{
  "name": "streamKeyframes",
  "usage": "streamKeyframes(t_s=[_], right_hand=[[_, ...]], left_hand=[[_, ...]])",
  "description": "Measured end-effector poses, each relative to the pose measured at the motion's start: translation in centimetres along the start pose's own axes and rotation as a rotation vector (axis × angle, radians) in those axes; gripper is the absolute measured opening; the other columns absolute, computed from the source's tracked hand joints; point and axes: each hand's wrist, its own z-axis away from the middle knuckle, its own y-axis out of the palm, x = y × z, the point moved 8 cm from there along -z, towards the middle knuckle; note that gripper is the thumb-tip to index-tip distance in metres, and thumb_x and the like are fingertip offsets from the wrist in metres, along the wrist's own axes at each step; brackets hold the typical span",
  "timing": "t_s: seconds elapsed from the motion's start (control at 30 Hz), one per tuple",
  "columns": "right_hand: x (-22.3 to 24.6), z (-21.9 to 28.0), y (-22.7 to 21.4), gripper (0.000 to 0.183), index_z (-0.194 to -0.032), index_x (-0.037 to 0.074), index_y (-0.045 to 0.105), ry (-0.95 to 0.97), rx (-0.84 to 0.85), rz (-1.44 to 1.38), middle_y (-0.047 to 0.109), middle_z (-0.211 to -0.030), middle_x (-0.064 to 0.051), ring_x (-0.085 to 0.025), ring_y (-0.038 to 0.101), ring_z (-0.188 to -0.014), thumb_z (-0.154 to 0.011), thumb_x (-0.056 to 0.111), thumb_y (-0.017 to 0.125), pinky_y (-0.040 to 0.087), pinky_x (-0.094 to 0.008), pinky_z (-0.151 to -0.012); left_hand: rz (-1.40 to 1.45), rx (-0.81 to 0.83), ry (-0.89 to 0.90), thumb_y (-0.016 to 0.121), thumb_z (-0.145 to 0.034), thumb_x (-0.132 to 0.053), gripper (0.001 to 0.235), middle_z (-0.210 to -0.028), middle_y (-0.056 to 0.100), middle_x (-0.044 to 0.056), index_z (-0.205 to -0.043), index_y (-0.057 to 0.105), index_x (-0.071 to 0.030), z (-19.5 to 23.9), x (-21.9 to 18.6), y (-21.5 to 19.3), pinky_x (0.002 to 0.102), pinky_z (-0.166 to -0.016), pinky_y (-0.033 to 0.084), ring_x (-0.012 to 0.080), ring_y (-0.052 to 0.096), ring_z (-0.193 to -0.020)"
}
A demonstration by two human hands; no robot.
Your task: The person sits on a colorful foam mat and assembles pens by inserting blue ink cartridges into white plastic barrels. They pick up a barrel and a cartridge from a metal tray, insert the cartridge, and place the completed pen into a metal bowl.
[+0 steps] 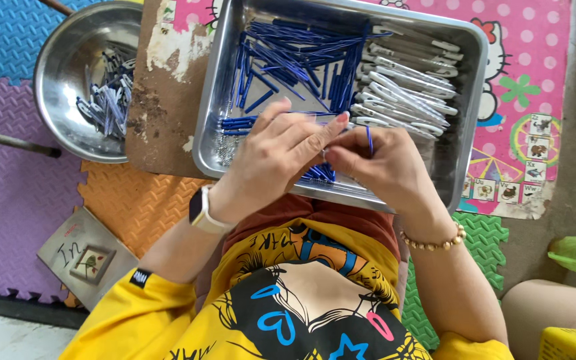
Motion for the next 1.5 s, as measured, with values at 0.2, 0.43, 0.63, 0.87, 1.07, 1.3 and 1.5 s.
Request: streamKeyframes(t_s=[0.2,0.43,0.63,0.87,1.07,1.3,1.5], right_hand=[[-1.5,-1.4,-0.9,0.034,-0.126,0.001,0.069,-0.068,-0.259,-0.411,0.065,-0.09,-0.013,-0.008,0.053,-0.052,-0.108,0.029,0.061,0.036,-0.021,-0.042],[-5.3,-2.4,1.3,0.053,-0.117,-0.002,0.074,-0.045,-0.28,-0.714,0.072,-0.089,-0.013,-0.015,0.071,-0.075,-0.113,0.04,0.04,0.055,-0.021,-0.068],[-3.9,-1.5,1.3,0.054,-0.112,-0.001,0.074,-0.117,-0.336,-0.436,0.071,-0.077,-0.016,-0.017,0.063,-0.065,-0.116,0.041,0.04,0.048,-0.024,-0.063],[-1.7,-2.7,3.5,0.015,-0.115,0.021,0.076,-0.113,-0.175,0.202,0.073,-0.088,-0.007,-0.027,0.072,-0.084,-0.109,0.024,0.062,0.058,-0.039,-0.077],[-0.6,-5.3,8.1,0.017,-0.096,0.017,0.075,-0.131,-0.04,0.699,0.068,-0.091,-0.008,-0.037,0.072,-0.084,-0.09,0.031,0.079,0.058,-0.051,-0.072],[-3.1,-7.1,10.6,0.022,-0.09,0.017,0.072,0.126,0.05,0.767,0.067,-0.095,-0.009,-0.037,0.075,-0.095,-0.085,0.037,0.079,0.061,-0.052,-0.083],[-3.8,-7.4,9.5,0.024,-0.099,0.02,0.07,0.165,0.062,0.716,0.062,-0.09,-0.003,-0.031,0.074,-0.09,-0.087,0.04,0.077,0.061,-0.046,-0.078]], left_hand=[[0.16,0.049,-0.336,0.052,-0.115,-0.035,0.041,-0.085,0.062,-0.002,-0.157,0.057,-0.035,2.7,5.9,-0.4,0.037,-0.088,0.053,0.023,0.069,-0.081],[0.511,-0.013,-0.659,0.052,-0.113,-0.034,0.036,-0.075,0.069,0.0,-0.147,0.063,-0.03,5.3,8.2,0.3,0.035,-0.079,0.059,0.0196,0.071,-0.071],[0.53,-0.022,-0.679,0.054,-0.111,-0.028,0.032,-0.087,0.078,0.001,-0.137,0.07,-0.021,5.8,9.0,0.4,0.035,-0.075,0.061,0.0178,0.076,-0.074],[0.833,-0.144,-0.744,0.049,-0.114,-0.018,0.036,-0.096,0.077,0.006,-0.149,0.058,-0.016,6.5,10.3,0.0,0.027,-0.077,0.062,0.0121,0.07,-0.078],[0.859,-0.148,-0.766,0.051,-0.114,-0.018,0.037,-0.095,0.077,0.006,-0.15,0.058,-0.015,7.1,10.4,-0.1,0.026,-0.075,0.061,0.0122,0.07,-0.078],[0.757,-0.124,-0.763,0.051,-0.111,-0.02,0.038,-0.094,0.079,0.009,-0.147,0.059,-0.011,6.6,10.2,-0.8,0.033,-0.073,0.062,0.0175,0.072,-0.074],[0.811,-0.135,-0.792,0.052,-0.111,-0.019,0.036,-0.093,0.079,0.009,-0.145,0.061,-0.012,7.3,10.5,0.2,0.03,-0.072,0.063,0.0166,0.073,-0.073]])
